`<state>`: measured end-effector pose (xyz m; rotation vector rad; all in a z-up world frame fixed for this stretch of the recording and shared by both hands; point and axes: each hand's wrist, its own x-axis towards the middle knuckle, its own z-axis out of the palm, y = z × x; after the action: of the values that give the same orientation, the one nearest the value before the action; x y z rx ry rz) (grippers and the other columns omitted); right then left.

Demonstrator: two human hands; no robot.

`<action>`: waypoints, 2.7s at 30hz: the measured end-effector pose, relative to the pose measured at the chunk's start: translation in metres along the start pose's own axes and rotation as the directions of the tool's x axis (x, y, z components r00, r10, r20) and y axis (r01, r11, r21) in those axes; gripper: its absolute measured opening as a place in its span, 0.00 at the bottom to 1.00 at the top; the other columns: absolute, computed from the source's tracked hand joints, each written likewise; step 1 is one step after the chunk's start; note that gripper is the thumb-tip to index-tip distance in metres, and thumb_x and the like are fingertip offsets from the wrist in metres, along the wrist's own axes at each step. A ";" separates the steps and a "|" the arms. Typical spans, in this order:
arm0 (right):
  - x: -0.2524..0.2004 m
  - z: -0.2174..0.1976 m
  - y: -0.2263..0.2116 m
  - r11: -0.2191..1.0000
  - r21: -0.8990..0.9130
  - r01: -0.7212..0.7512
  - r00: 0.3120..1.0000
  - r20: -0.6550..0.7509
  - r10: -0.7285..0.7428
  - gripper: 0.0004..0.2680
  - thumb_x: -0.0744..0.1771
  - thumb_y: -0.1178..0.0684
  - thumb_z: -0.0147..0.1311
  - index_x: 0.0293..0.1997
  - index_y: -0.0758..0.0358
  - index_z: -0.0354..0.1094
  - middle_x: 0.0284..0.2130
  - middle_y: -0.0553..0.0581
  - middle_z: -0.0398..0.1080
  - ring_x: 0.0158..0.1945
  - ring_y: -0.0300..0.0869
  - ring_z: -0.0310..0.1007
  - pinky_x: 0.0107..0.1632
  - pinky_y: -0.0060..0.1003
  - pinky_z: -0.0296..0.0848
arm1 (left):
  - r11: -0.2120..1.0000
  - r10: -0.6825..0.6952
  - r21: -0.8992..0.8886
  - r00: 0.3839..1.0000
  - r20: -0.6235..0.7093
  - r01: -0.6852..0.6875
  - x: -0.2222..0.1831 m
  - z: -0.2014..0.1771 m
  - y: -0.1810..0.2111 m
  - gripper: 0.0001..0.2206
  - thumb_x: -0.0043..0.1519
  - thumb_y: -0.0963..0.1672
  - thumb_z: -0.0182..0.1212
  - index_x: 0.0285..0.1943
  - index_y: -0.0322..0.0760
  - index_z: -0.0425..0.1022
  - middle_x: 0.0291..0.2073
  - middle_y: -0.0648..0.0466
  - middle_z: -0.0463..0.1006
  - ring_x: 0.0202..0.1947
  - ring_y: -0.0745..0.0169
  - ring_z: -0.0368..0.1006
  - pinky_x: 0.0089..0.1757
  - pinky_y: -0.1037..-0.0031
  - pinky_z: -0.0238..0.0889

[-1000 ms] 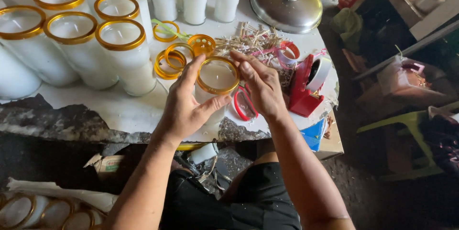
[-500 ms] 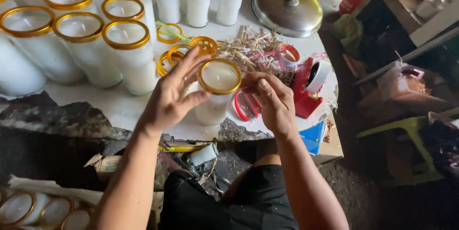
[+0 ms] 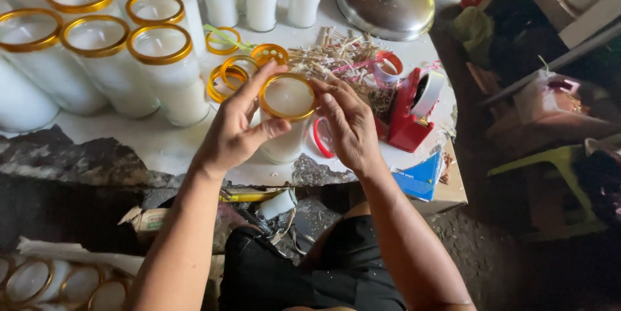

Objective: Assembling candle jars by fitting decorative gold rings onto the rims and trimming wicks.

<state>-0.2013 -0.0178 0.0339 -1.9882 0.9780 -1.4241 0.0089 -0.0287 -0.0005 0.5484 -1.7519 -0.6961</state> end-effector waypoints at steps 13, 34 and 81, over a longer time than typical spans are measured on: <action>-0.007 -0.027 0.019 0.986 -0.162 0.029 0.996 0.086 -0.015 0.16 0.72 0.44 0.43 0.59 0.67 0.69 0.54 0.62 0.71 0.60 0.49 0.71 0.64 0.41 0.68 | 0.981 -0.139 -0.136 0.990 0.000 0.138 -0.005 0.013 0.026 0.41 0.60 0.42 0.66 0.80 0.35 0.44 0.72 0.43 0.61 0.73 0.51 0.59 0.66 0.68 0.57; -0.093 -0.103 -0.021 0.954 -0.203 -0.220 0.824 -0.562 0.071 0.12 0.64 0.67 0.59 0.49 0.61 0.66 0.38 0.50 0.66 0.39 0.33 0.68 0.43 0.25 0.67 | 0.150 -0.735 -0.573 0.479 0.481 0.806 0.045 0.251 -0.054 0.35 0.68 0.58 0.30 0.49 0.24 0.76 0.39 0.35 0.83 0.38 0.45 0.80 0.37 0.66 0.69; -0.072 -0.067 -0.021 0.844 -0.423 0.330 0.940 0.061 -0.337 0.11 0.59 0.71 0.63 0.42 0.69 0.76 0.22 0.55 0.75 0.14 0.41 0.63 0.25 0.38 0.69 | 0.921 -0.339 -0.387 0.590 -0.732 0.050 0.002 0.059 0.002 0.04 0.65 0.41 0.64 0.42 0.33 0.78 0.39 0.51 0.78 0.44 0.64 0.76 0.48 0.70 0.70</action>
<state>-0.2729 0.0522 0.0296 -2.5802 1.0602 -1.4988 -0.0487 -0.0183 -0.0104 0.6893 -0.7071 -0.7255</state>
